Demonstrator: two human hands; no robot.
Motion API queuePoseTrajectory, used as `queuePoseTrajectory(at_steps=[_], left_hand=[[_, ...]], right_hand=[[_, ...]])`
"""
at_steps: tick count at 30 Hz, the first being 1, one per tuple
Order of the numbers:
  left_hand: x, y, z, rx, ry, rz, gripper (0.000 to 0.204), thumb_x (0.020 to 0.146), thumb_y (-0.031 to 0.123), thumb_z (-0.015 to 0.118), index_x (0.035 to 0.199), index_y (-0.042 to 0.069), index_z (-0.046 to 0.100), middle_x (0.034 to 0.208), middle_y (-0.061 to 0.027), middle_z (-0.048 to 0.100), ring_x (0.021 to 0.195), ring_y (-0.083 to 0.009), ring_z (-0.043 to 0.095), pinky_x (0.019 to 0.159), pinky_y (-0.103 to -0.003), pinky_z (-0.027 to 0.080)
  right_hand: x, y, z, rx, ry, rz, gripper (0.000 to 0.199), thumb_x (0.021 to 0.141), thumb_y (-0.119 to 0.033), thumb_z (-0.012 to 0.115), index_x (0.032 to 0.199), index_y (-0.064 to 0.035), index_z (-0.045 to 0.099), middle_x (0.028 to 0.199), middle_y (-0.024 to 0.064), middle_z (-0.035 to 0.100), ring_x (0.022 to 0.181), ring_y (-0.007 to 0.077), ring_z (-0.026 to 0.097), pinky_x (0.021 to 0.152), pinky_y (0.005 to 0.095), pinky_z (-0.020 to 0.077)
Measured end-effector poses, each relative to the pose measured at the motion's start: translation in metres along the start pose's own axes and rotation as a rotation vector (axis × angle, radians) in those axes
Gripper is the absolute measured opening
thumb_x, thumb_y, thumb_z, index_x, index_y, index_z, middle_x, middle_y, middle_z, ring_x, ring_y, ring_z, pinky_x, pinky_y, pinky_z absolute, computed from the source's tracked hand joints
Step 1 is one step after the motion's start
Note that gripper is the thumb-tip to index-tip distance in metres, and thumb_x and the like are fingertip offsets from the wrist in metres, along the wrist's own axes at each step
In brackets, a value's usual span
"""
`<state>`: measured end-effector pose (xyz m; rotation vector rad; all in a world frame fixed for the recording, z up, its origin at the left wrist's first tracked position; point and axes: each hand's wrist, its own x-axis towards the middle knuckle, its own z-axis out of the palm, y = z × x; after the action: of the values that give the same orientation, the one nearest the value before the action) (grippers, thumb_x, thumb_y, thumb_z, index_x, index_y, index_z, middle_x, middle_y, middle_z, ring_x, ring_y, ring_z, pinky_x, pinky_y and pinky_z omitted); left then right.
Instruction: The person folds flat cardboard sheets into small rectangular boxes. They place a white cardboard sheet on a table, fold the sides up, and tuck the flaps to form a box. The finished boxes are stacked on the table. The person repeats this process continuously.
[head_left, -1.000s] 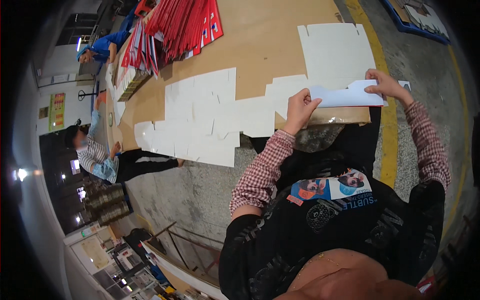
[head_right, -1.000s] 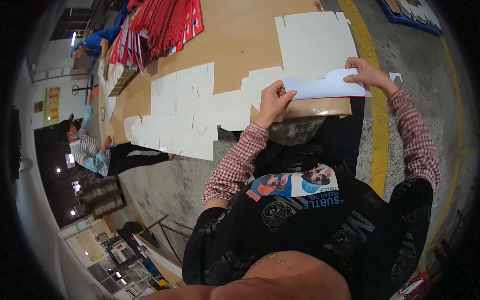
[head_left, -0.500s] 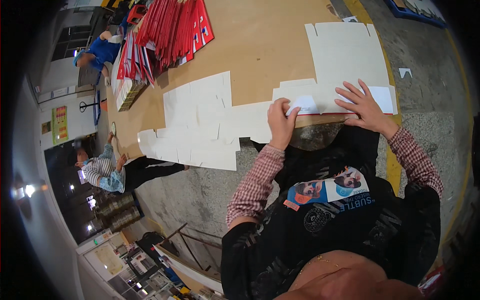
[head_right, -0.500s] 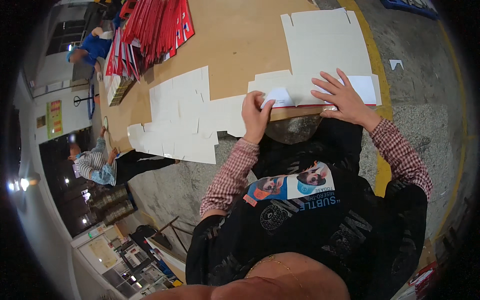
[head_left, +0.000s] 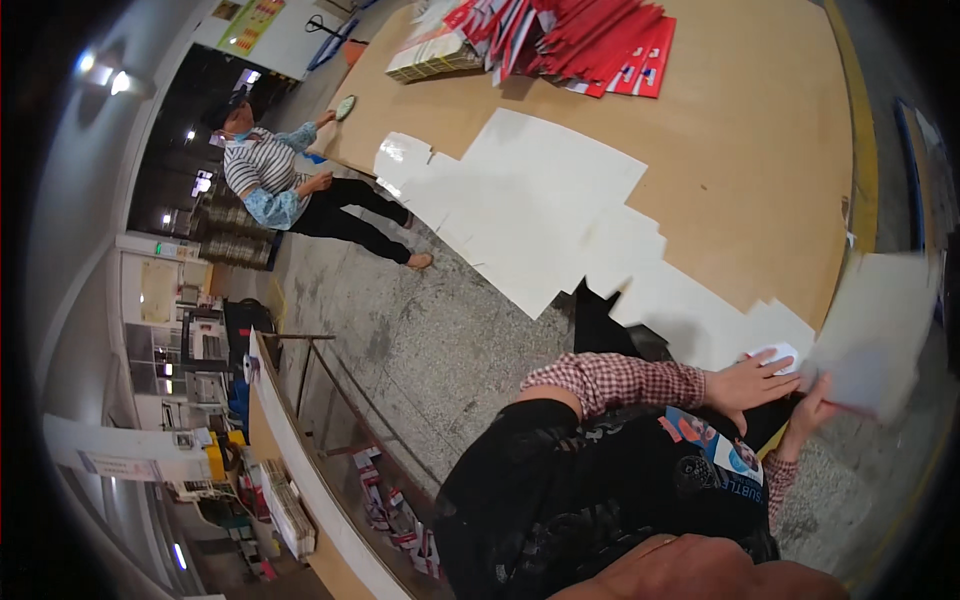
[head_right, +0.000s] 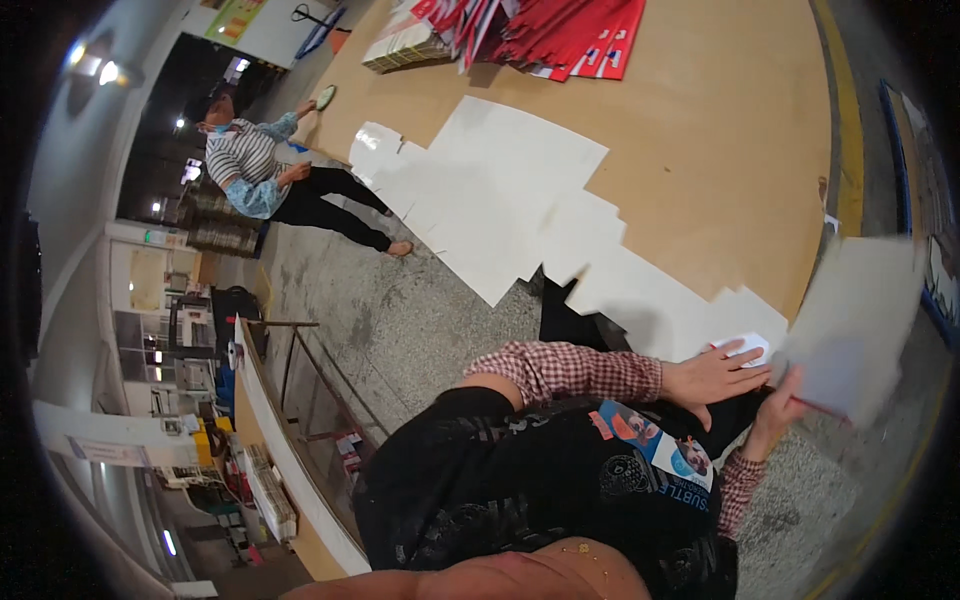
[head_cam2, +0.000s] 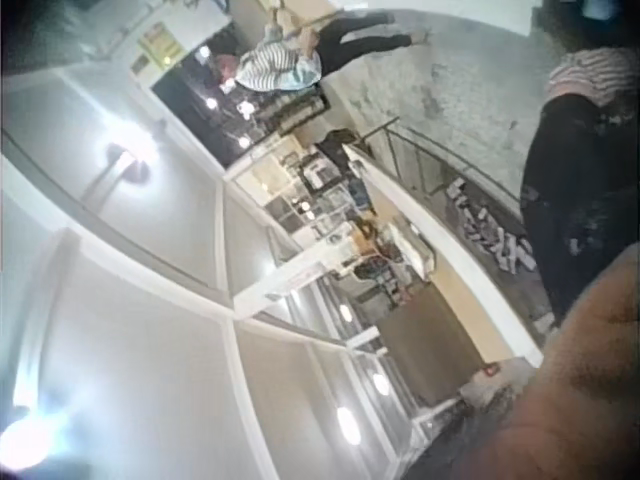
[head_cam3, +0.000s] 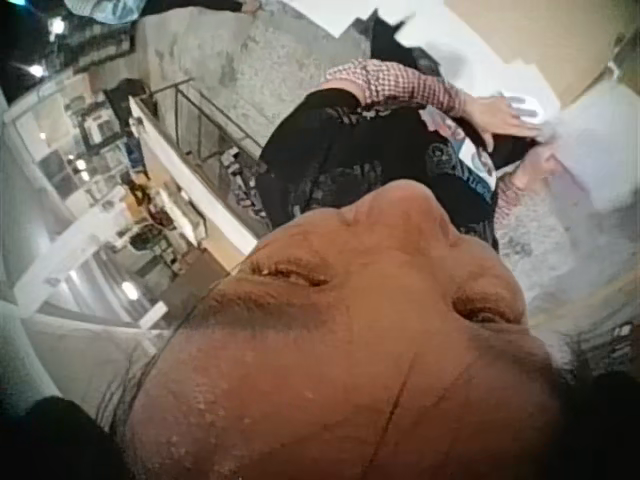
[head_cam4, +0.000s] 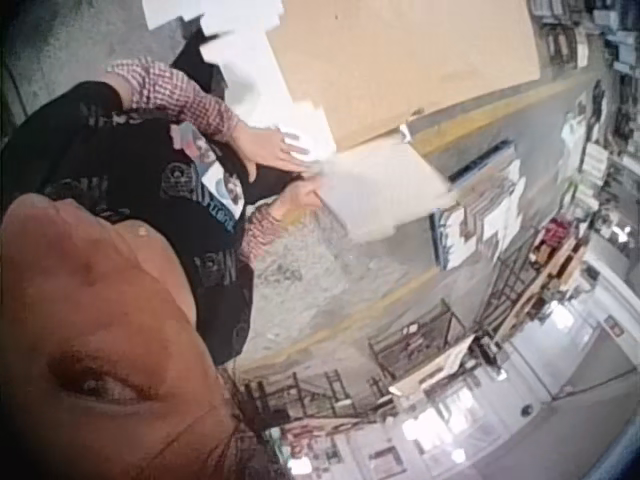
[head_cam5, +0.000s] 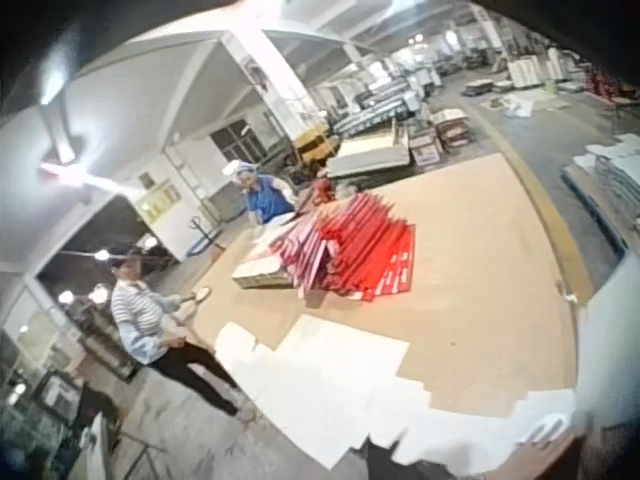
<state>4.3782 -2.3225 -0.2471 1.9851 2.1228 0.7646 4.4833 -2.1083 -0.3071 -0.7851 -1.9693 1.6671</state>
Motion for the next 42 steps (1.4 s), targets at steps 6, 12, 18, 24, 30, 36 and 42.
queuePoseTrajectory(at_steps=[6,12,18,24,30,36,42], left_hand=[[-0.103,-0.038,-0.017,0.445,0.194,-0.277,0.064,0.080,0.025,0.064,0.138,0.003,0.049,0.138,-0.0196,0.050,0.134,-0.0325,0.043,0.110,-0.063,0.026],[-0.088,-0.134,-0.097,-0.193,-0.015,-0.246,0.029,0.073,0.029,0.076,0.087,0.003,0.074,0.077,-0.0200,0.069,0.069,-0.0373,0.067,0.062,-0.045,0.051],[-0.116,-0.152,-0.141,-0.557,-0.014,-0.789,0.038,0.072,0.028,0.085,0.091,0.000,0.068,0.079,-0.0113,0.065,0.070,-0.0158,0.062,0.061,-0.033,0.049],[-0.159,-0.083,-0.091,0.125,0.058,-0.892,0.039,0.079,0.014,0.071,0.115,0.003,0.060,0.104,-0.0137,0.065,0.091,-0.0225,0.063,0.077,-0.036,0.050],[-0.187,-0.039,-0.099,0.513,0.048,-0.413,0.060,0.080,0.012,0.061,0.139,0.009,0.049,0.133,-0.0103,0.056,0.123,-0.0305,0.051,0.105,-0.054,0.033],[-0.200,-0.035,-0.094,0.173,0.719,-0.919,0.065,0.077,0.006,0.076,0.136,0.007,0.047,0.127,-0.0112,0.056,0.116,-0.0299,0.055,0.108,-0.050,0.035],[-0.158,-0.055,-0.053,-0.873,1.665,-1.095,0.051,0.089,0.000,0.066,0.130,0.003,0.035,0.118,-0.0112,0.055,0.104,-0.0180,0.057,0.088,-0.032,0.049]], right_hand=[[0.015,-0.130,0.080,-1.114,-0.804,-0.642,0.071,0.086,0.002,0.049,0.153,-0.0079,0.030,0.160,0.0188,0.023,0.148,0.0349,0.022,0.120,0.0462,0.0181],[0.036,-0.101,0.051,-0.253,-0.507,-0.612,0.064,0.094,-0.024,0.051,0.153,-0.0090,0.030,0.162,0.0181,0.020,0.148,0.0370,0.021,0.121,0.0455,0.0152],[0.014,-0.107,0.079,-1.084,-0.623,-0.783,0.071,0.087,-0.047,0.062,0.148,-0.0188,0.043,0.157,0.0135,0.029,0.143,0.0384,0.024,0.117,0.0535,0.0167],[0.031,-0.111,0.132,-0.581,-0.812,-0.708,0.053,0.081,-0.025,0.075,0.128,-0.0058,0.058,0.124,0.0202,0.053,0.111,0.0372,0.054,0.095,0.0430,0.0448],[0.022,-0.128,0.179,-0.557,-1.056,-0.934,0.055,0.081,-0.033,0.075,0.129,-0.0111,0.060,0.128,0.0181,0.052,0.111,0.0350,0.052,0.094,0.0441,0.0452],[0.018,-0.132,0.155,-0.610,-1.146,-0.722,0.056,0.078,-0.042,0.075,0.123,-0.0102,0.065,0.133,0.0128,0.048,0.113,0.0313,0.049,0.096,0.0416,0.0434],[0.018,-0.129,0.153,-0.548,-1.118,-0.739,0.053,0.075,-0.037,0.078,0.119,-0.0093,0.068,0.132,0.0111,0.048,0.110,0.0303,0.049,0.095,0.0413,0.0437]])
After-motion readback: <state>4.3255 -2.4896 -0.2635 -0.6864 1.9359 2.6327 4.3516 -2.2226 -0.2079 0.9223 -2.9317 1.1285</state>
